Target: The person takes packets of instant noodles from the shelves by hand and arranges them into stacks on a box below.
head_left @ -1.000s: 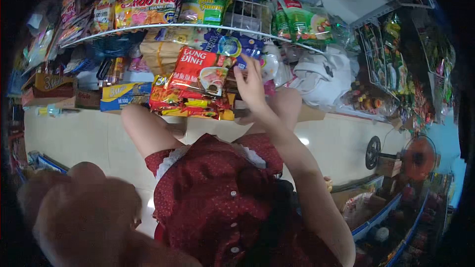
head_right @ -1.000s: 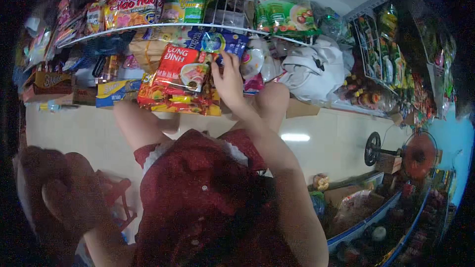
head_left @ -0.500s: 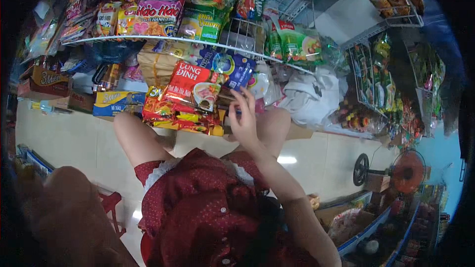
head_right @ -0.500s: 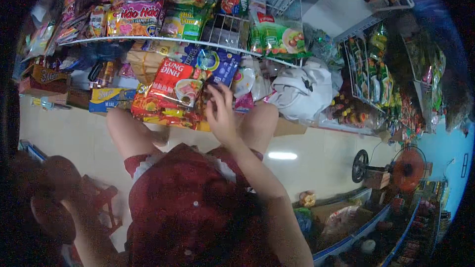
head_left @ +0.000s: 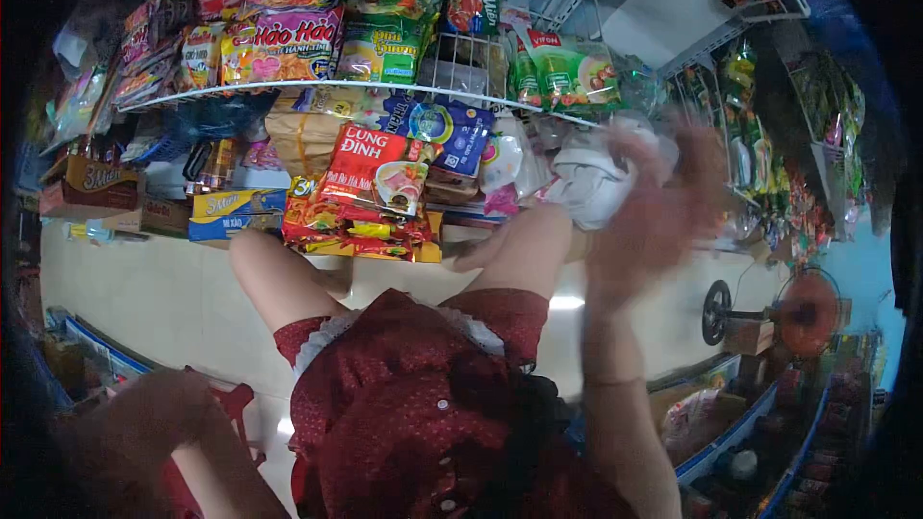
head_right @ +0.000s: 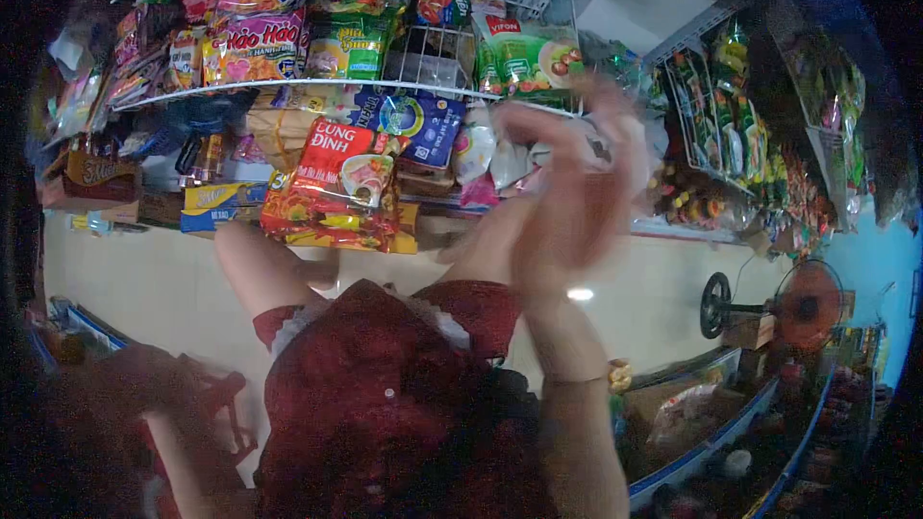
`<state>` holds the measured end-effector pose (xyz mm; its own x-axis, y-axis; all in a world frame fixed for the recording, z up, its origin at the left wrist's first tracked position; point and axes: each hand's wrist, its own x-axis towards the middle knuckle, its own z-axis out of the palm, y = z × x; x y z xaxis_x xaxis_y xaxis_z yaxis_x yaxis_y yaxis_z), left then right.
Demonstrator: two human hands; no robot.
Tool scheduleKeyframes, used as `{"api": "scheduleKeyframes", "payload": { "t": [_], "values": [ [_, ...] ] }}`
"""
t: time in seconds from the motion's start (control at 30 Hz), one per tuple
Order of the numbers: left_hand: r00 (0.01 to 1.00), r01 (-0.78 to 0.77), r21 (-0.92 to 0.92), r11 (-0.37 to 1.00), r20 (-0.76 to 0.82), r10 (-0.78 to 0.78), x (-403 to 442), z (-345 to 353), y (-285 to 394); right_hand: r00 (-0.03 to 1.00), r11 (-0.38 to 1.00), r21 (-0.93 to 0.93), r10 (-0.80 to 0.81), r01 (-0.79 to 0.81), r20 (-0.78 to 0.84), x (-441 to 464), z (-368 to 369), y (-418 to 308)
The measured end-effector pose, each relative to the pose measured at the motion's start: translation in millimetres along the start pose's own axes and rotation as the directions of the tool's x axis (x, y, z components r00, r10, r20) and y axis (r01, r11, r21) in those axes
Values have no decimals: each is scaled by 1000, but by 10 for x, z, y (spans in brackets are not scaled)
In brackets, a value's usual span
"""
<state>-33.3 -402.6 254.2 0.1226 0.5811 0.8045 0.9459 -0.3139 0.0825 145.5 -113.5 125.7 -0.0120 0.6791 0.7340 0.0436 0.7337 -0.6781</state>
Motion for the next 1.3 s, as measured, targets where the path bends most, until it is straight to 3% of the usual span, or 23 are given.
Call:
{"api": "scheduleKeyframes", "payload": {
  "t": [0.07,0.33,0.5,0.67,0.87,1.17,1.3],
  "values": [
    [894,-214,-260,942,-440,81,34,125,-195,1000,999,46,21,-21,8,35,-56,-59],
    [880,-173,-185,968,-471,67,-56,218,-368,980,912,408,-113,36,165,505,-206,-569],
    [899,-61,-211,976,-436,-39,-175,298,-407,949,826,560,-129,-58,288,462,-328,-742],
    [896,-72,-222,972,-443,-35,-84,367,-622,925,711,702,-236,-45,298,492,-393,-936],
    [801,-208,-47,977,-581,142,275,410,-1008,791,412,907,-583,93,184,911,-258,-1071],
    [831,-97,-86,992,-556,33,322,553,-1039,685,148,982,-704,-114,186,732,-553,-1264],
    [851,55,-190,980,-504,-146,131,832,-865,673,100,953,-686,-288,275,637,-840,-1339]
  ]
}}
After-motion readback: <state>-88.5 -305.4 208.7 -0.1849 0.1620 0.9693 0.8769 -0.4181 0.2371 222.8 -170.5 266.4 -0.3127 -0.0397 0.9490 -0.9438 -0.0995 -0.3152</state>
